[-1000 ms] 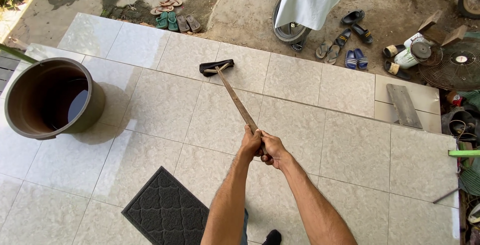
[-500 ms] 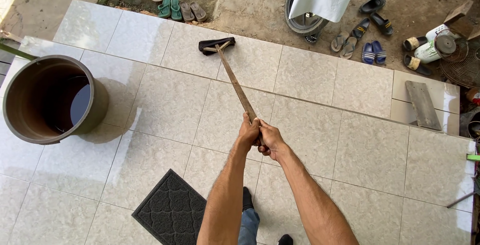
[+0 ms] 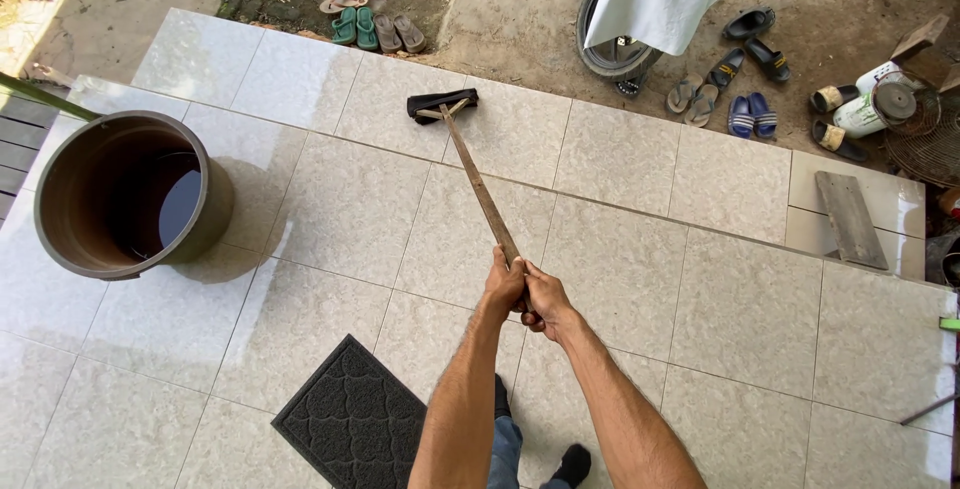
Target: Mopping the tiled floor of an entryway
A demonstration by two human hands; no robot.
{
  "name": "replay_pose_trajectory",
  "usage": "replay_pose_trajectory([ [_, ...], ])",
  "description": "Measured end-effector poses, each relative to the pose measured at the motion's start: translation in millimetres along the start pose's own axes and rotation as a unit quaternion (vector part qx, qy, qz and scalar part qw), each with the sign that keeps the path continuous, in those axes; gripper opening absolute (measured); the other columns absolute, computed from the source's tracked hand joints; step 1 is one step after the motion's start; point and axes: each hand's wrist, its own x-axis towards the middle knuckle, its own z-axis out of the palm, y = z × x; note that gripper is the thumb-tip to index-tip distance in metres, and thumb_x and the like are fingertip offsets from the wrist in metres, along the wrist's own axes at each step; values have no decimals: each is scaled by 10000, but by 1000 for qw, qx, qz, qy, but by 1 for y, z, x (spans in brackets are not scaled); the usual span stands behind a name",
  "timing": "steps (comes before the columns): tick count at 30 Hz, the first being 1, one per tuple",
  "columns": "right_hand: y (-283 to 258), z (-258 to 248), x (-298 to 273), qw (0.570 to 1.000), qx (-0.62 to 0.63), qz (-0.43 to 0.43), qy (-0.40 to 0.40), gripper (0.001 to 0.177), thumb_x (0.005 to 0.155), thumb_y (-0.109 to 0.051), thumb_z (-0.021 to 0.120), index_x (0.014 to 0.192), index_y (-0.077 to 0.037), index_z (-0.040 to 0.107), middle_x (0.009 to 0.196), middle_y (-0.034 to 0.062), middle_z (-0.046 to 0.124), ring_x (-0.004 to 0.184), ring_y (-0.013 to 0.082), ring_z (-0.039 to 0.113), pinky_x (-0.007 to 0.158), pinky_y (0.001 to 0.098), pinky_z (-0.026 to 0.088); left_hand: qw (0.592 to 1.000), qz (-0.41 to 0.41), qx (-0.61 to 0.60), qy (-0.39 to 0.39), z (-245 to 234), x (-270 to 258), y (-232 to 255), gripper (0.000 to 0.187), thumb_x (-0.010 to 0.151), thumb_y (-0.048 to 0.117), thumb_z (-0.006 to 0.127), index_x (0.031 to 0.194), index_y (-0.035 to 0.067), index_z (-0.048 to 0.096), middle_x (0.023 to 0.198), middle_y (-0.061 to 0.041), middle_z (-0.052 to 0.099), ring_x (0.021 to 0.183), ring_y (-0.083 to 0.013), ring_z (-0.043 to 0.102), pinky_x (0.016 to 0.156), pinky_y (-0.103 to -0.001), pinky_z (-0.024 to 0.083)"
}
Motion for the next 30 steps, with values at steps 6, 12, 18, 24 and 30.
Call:
replay_pose_trajectory([
  [6, 21, -25, -40, 1000, -19, 9, -1, 571, 987, -200, 424, 1550, -294, 409, 650, 133, 549, 492, 189, 509, 316, 185, 281, 1000, -10, -2, 1, 28, -37, -20, 677, 1002, 460, 434, 1603, 276, 185, 1562, -211, 454, 1411, -435, 456, 1185, -523, 379],
  [12, 47, -54, -48, 999, -40, 13, -13, 562, 992, -238, 438, 1547, -325, 407, 626, 145, 559, 460, 205, 509, 314, 203, 281, 1000, -9, -14, 2, 49, -81, -21, 711, 995, 477, 428, 1616, 250, 167, 1565, -236, 439, 1417, -448, 443, 1182, -531, 378],
  [18, 48, -86, -45, 997, -68, 10, -35, 572, 1003, -249, 424, 1566, -333, 363, 595, 137, 541, 413, 202, 499, 308, 210, 271, 998, 13, -49, 29, 73, -113, 5, 701, 991, 436, 452, 1600, 194, 202, 1513, -302, 470, 1392, -483, 460, 1153, -557, 399],
  [24, 13, -93, -24, 995, -88, 7, -40, 570, 996, -248, 424, 1558, -329, 385, 596, 148, 537, 399, 210, 506, 296, 218, 275, 996, 14, -80, 38, 74, -110, 46, 724, 979, 446, 471, 1607, 194, 214, 1502, -313, 475, 1384, -475, 470, 1124, -555, 421],
  [30, -17, -61, 13, 995, -93, 12, -26, 561, 990, -253, 433, 1543, -344, 418, 607, 168, 552, 402, 224, 522, 303, 222, 286, 994, 3, -107, 38, 38, -82, 76, 753, 970, 466, 484, 1626, 218, 208, 1533, -284, 453, 1386, -456, 472, 1113, -540, 439],
])
